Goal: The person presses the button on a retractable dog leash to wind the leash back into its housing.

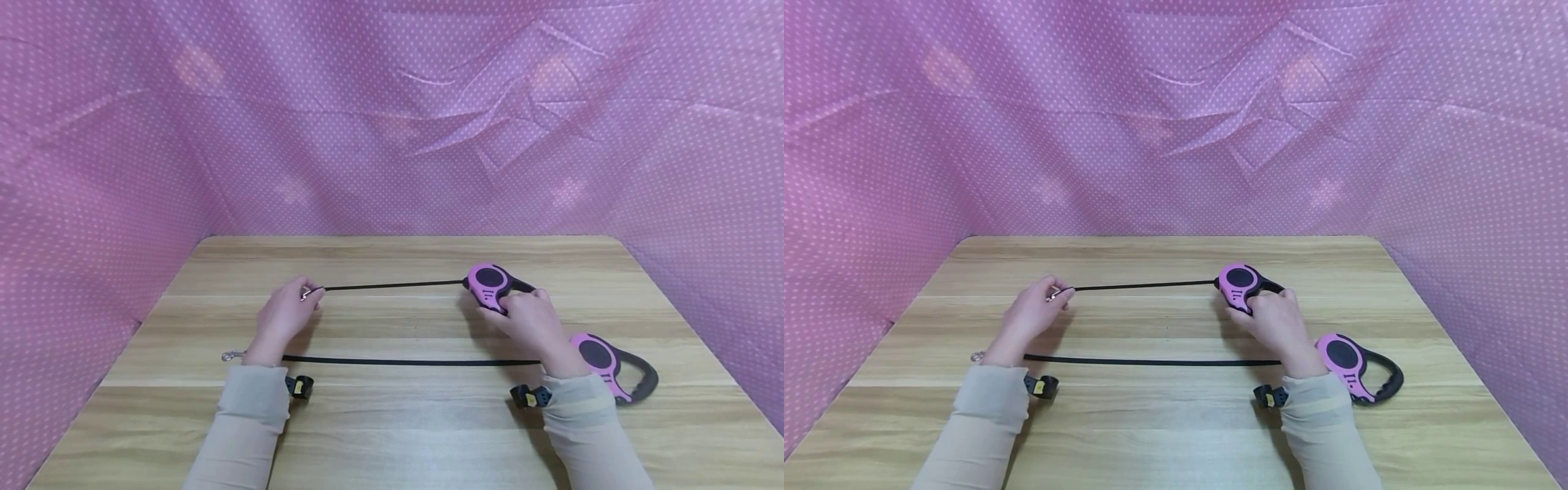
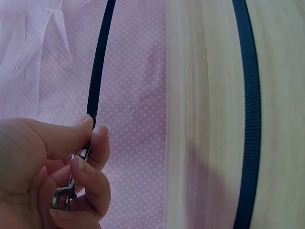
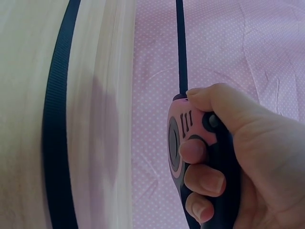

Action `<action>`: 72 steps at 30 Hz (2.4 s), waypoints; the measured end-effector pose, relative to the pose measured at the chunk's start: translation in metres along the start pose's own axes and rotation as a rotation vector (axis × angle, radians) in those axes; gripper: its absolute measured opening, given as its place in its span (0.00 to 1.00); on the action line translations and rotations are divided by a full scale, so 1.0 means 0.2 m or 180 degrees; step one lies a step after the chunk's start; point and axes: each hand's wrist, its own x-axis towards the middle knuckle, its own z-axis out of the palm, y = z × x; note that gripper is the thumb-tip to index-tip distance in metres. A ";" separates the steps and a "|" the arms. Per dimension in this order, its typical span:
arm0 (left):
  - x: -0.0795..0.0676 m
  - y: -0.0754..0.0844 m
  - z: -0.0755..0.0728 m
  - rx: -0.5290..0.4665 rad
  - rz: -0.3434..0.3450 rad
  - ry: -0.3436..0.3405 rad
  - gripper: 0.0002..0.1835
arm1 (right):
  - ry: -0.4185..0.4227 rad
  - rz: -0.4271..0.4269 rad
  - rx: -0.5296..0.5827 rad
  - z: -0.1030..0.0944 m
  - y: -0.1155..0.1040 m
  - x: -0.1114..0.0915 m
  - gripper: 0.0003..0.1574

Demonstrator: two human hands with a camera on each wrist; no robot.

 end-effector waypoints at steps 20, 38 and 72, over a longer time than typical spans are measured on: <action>-0.01 0.03 0.02 0.0070 0.0079 -0.0024 0.17 | -0.0038 -0.0051 -0.0015 0.01 -0.04 0.01 0.33; -0.03 0.08 0.05 0.0085 0.0065 -0.0048 0.16 | -0.0074 -0.0094 0.0056 0.02 -0.08 0.01 0.33; -0.06 0.14 0.10 0.0154 0.0258 -0.0008 0.13 | -0.0107 -0.0334 0.0025 0.06 -0.15 0.00 0.32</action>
